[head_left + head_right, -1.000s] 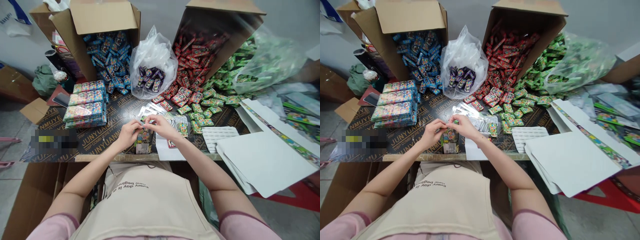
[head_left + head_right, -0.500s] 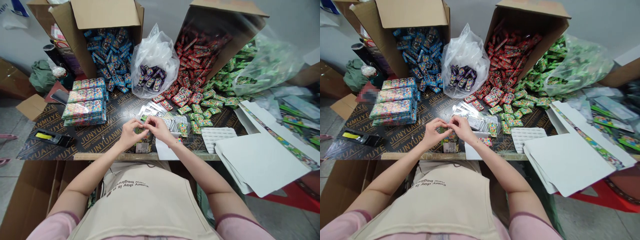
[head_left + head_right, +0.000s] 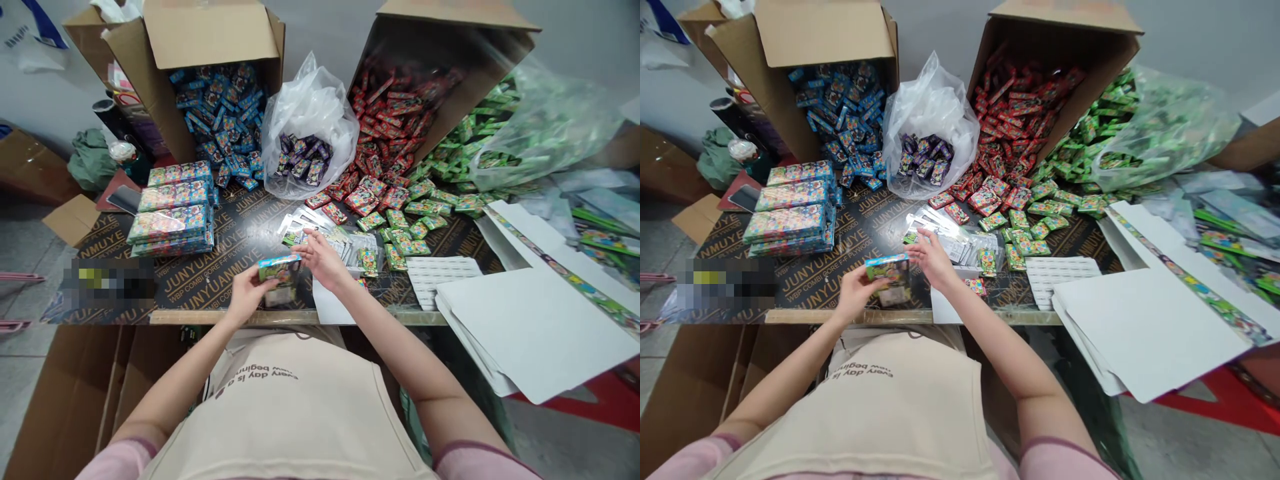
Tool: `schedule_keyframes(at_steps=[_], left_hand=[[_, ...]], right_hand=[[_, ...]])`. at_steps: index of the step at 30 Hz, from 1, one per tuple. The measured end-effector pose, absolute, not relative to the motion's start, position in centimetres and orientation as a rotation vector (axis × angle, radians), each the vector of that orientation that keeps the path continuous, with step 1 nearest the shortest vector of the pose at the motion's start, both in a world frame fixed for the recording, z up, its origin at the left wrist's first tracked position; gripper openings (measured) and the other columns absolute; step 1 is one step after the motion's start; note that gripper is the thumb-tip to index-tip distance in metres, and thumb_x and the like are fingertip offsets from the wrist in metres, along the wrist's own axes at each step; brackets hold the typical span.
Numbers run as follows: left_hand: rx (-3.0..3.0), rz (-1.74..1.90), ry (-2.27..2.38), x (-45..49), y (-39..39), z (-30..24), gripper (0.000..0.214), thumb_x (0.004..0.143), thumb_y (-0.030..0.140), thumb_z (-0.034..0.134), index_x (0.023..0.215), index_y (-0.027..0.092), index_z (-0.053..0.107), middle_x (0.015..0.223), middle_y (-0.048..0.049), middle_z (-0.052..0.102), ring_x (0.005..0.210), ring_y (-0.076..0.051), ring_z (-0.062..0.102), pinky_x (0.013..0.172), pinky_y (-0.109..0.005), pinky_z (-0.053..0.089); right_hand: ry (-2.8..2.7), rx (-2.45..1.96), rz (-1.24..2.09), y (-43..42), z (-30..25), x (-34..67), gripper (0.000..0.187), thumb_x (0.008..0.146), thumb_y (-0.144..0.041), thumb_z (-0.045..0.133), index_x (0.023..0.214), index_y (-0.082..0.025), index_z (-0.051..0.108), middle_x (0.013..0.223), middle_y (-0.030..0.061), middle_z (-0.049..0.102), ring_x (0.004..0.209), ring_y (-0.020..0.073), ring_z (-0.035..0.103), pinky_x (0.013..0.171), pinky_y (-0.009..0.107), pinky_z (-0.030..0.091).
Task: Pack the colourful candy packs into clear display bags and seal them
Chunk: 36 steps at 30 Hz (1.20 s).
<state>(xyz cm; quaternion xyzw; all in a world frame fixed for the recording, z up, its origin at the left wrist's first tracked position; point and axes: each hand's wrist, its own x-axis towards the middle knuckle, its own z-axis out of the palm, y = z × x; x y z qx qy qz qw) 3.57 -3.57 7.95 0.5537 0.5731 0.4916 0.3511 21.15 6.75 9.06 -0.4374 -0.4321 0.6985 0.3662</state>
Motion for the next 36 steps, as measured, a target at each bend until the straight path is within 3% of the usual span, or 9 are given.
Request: schedule_keyframes(at_steps=[3, 6, 9, 11, 18, 23, 30, 34, 36], left_hand=[[1.766, 1.312, 1.791, -0.6, -6.3, 8.1, 0.019, 0.083, 0.029, 0.064, 0.099, 0.02, 0.07, 0.098, -0.0058, 0.074, 0.088, -0.021, 0.069, 0.084, -0.034, 0.054], [2.034, 0.963, 2.102, -5.5, -8.1, 7.2, 0.028, 0.086, 0.025, 0.056, 0.111, 0.026, 0.068, 0.111, -0.0066, 0.072, 0.103, -0.025, 0.066, 0.092, -0.038, 0.051], [2.095, 0.524, 2.247, -9.2, -9.0, 5.0, 0.034, 0.086, 0.023, 0.049, 0.115, 0.022, 0.067, 0.117, -0.0103, 0.069, 0.11, -0.031, 0.062, 0.096, -0.045, 0.048], [2.075, 0.414, 2.302, -10.7, -9.3, 3.5, 0.037, 0.085, 0.023, 0.047, 0.116, 0.018, 0.066, 0.12, -0.0136, 0.067, 0.116, -0.034, 0.058, 0.1, -0.049, 0.044], [1.966, 0.532, 2.243, -13.1, -9.4, 1.0, 0.039, 0.083, 0.026, 0.046, 0.117, 0.021, 0.065, 0.131, -0.0093, 0.061, 0.129, -0.032, 0.048, 0.108, -0.052, 0.039], [1.901, 0.642, 2.185, -14.3, -9.0, 1.0, 0.037, 0.078, 0.027, 0.051, 0.11, 0.02, 0.069, 0.127, -0.0093, 0.064, 0.129, -0.032, 0.05, 0.109, -0.053, 0.038], [1.417, 1.23, 1.979, -7.1, -4.3, 3.6, 0.028, 0.076, 0.034, 0.063, 0.096, 0.018, 0.072, 0.112, -0.0108, 0.071, 0.11, -0.028, 0.064, 0.105, -0.048, 0.043], [0.563, 1.263, 1.442, 0.7, 2.7, 3.8, 0.039, 0.067, 0.024, 0.078, 0.101, 0.011, 0.066, 0.089, -0.011, 0.074, 0.083, -0.023, 0.071, 0.087, -0.039, 0.055], [0.295, 1.247, 1.385, 3.6, 6.2, 3.3, 0.038, 0.065, 0.019, 0.08, 0.098, 0.01, 0.062, 0.074, -0.0083, 0.071, 0.068, -0.02, 0.071, 0.074, -0.036, 0.057]], right_hand=[[-1.382, -1.227, 1.402, 7.6, 7.1, 23.6, 0.042, 0.084, -0.057, 0.052, 0.112, -0.026, 0.054, 0.104, 0.0053, 0.067, 0.094, 0.0192, 0.063, 0.079, 0.034, 0.05], [-1.77, -1.403, 0.871, 9.0, 5.0, 26.7, 0.042, 0.082, -0.054, 0.056, 0.107, -0.022, 0.063, 0.116, 0.0123, 0.062, 0.112, 0.028, 0.054, 0.092, 0.044, 0.043], [-2.038, -1.611, 0.546, 10.6, 3.4, 28.8, 0.05, 0.079, -0.054, 0.061, 0.114, -0.019, 0.065, 0.123, 0.018, 0.058, 0.12, 0.0358, 0.047, 0.097, 0.051, 0.037], [-2.193, -1.655, 0.449, 11.5, 2.8, 29.1, 0.06, 0.076, -0.057, 0.066, 0.123, -0.019, 0.062, 0.131, 0.02, 0.053, 0.123, 0.0388, 0.043, 0.097, 0.053, 0.035], [-2.469, -1.486, 0.387, 14.2, 2.7, 26.3, 0.091, 0.067, -0.065, 0.072, 0.143, -0.023, 0.043, 0.139, 0.0198, 0.046, 0.124, 0.0391, 0.041, 0.097, 0.052, 0.033], [-2.667, -1.357, 0.4, 15.7, 2.3, 24.7, 0.098, 0.062, -0.054, 0.079, 0.145, -0.023, 0.038, 0.134, 0.0197, 0.049, 0.122, 0.0387, 0.042, 0.099, 0.054, 0.029], [-2.551, -1.355, 0.679, 18.1, 1.3, 24.5, 0.089, 0.059, -0.037, 0.08, 0.139, -0.023, 0.046, 0.121, 0.0128, 0.054, 0.114, 0.0335, 0.049, 0.095, 0.046, 0.038], [-2.495, -1.248, 0.749, 18.5, 0.7, 24.6, 0.085, 0.057, -0.034, 0.082, 0.135, -0.02, 0.05, 0.124, 0.0125, 0.055, 0.116, 0.0327, 0.05, 0.098, 0.045, 0.039], [-2.46, -1.189, 0.777, 18.1, 0.6, 24.6, 0.087, 0.056, -0.034, 0.083, 0.135, -0.018, 0.05, 0.127, 0.0136, 0.054, 0.118, 0.0323, 0.05, 0.1, 0.045, 0.039]])
